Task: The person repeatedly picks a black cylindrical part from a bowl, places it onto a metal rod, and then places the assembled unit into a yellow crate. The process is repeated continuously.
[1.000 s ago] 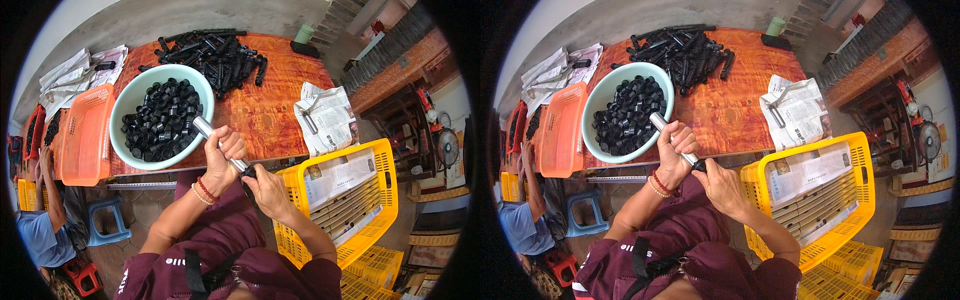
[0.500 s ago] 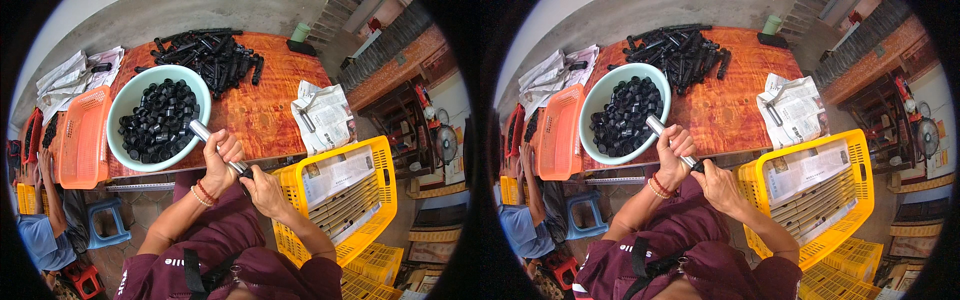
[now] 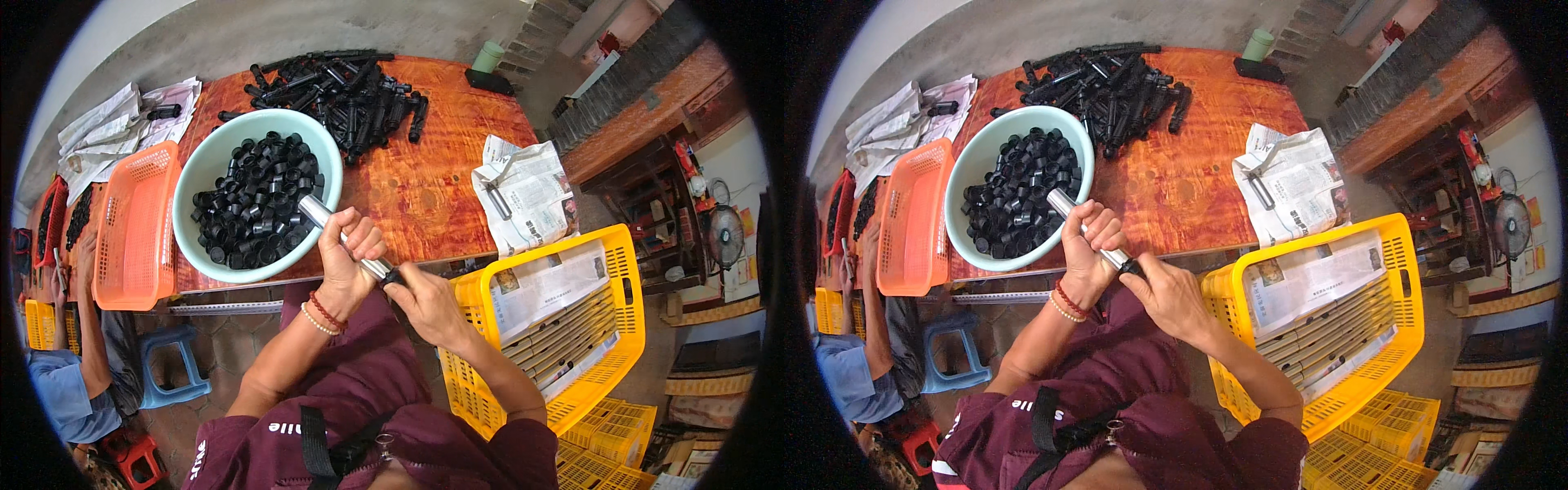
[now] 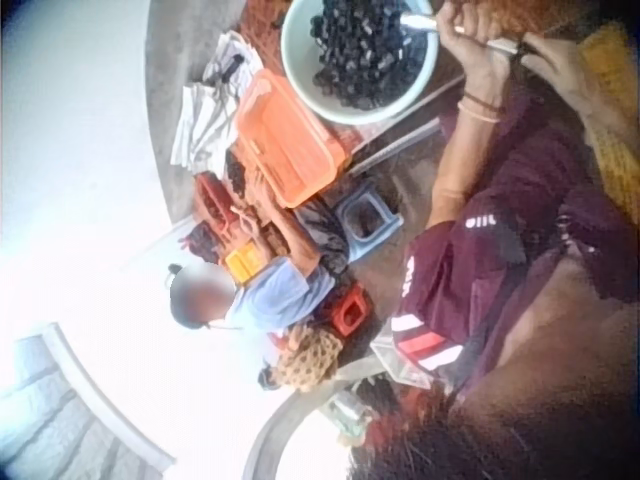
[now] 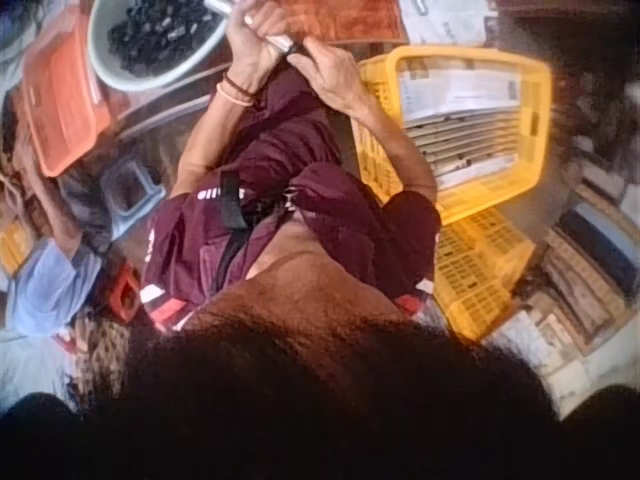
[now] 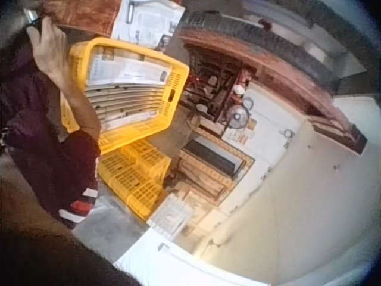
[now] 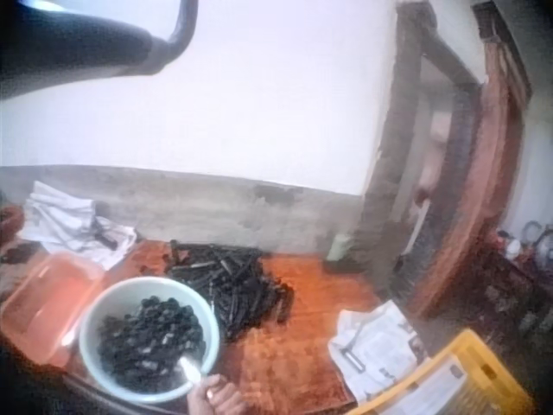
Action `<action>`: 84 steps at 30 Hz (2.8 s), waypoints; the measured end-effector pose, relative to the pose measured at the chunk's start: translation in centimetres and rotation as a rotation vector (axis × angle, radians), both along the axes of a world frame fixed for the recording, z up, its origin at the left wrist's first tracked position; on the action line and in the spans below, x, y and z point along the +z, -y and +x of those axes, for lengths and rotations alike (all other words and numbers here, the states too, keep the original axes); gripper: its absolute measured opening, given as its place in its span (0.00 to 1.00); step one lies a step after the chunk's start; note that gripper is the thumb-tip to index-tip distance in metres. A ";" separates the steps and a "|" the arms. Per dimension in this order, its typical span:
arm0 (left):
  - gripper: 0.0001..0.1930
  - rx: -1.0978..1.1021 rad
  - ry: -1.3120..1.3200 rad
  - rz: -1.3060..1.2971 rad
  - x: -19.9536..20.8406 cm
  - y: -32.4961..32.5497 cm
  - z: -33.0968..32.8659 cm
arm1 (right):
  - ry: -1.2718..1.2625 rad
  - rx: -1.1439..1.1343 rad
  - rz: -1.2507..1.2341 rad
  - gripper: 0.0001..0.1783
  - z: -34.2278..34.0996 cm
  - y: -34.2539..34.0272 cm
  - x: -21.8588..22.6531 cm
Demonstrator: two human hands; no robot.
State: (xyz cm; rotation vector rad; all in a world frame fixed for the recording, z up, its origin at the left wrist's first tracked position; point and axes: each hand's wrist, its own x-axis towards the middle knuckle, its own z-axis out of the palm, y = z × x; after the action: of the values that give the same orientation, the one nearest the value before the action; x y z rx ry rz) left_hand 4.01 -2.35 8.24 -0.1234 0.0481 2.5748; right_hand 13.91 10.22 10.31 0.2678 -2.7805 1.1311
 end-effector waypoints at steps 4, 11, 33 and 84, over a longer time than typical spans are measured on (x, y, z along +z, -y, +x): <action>0.18 -0.029 0.018 0.159 1.8 0.3 -1.6 | -0.497 -0.222 -0.159 0.34 -1.4 -2.6 2.8; 0.19 -0.092 0.065 0.392 4.1 0.8 -2.3 | -0.975 -0.190 -0.094 0.34 -2.8 -1.0 7.0; 0.10 0.285 -0.695 -1.091 -4.7 -2.6 -1.5 | -0.387 -0.412 -0.051 0.20 -4.2 -6.1 -1.1; 0.13 0.478 -1.118 -1.203 -7.0 -2.1 -4.2 | -0.248 0.123 -0.183 0.14 -9.6 -2.1 2.4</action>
State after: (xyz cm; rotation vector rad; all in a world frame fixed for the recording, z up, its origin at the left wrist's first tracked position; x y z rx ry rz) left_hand -0.19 -0.29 1.25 0.9495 2.1090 2.2807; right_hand 4.27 12.27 12.74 0.5257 -2.4563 1.2733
